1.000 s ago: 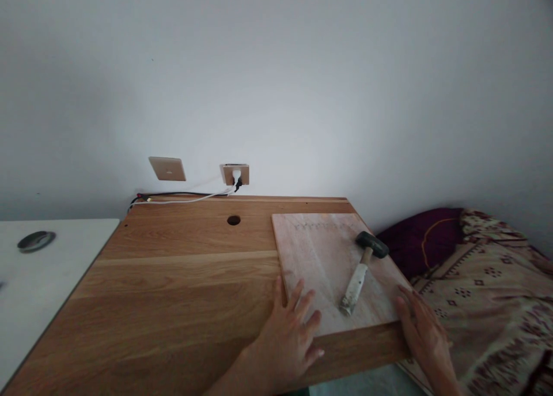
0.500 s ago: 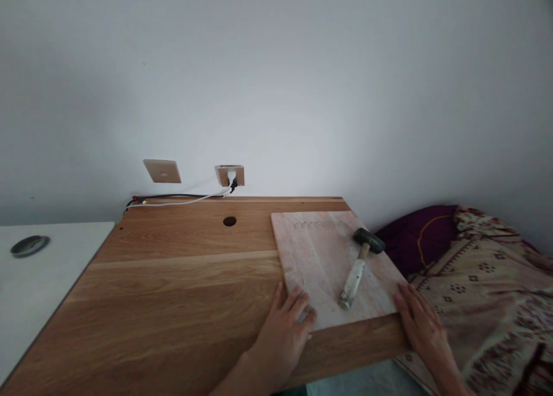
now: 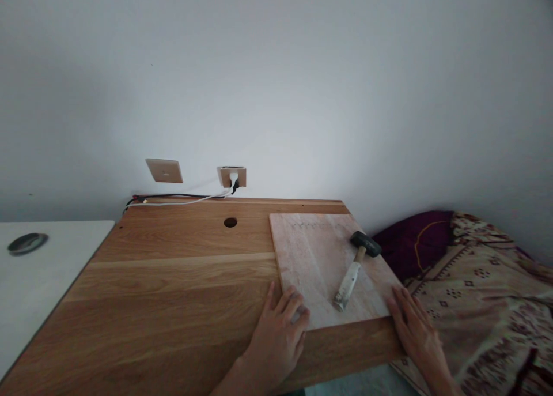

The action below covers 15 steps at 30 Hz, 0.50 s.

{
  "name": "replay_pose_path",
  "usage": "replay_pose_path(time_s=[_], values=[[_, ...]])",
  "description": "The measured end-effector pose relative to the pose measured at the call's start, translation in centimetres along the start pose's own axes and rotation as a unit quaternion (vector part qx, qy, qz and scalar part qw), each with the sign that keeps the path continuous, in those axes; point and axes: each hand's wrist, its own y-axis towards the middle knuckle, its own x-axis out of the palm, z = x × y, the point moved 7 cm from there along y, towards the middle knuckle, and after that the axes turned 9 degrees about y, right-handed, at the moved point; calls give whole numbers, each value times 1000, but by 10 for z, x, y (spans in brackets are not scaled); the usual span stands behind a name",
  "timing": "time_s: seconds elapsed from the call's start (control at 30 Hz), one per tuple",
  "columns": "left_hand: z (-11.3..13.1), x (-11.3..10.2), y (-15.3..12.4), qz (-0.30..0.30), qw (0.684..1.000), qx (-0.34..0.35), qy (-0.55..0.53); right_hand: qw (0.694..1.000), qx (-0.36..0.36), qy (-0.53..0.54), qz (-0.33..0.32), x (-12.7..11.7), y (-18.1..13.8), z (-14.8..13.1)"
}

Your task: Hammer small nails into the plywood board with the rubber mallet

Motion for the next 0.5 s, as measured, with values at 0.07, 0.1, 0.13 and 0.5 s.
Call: replay_pose_path(time_s=[0.07, 0.1, 0.13, 0.5], values=[[-3, -3, -2, -2, 1000, -7, 4, 1000, -26, 6, -16, 1, 0, -8], [-5, -4, -3, -5, 1000, -10, 6, 999, -31, 5, -16, 1, 0, -11], [-6, -5, -4, -8, 1000, -15, 8, 999, -31, 4, -16, 1, 1, -15], [-25, -26, -22, -2, 996, -71, 51, 1000, 2, 15, -18, -2, 15, -63]])
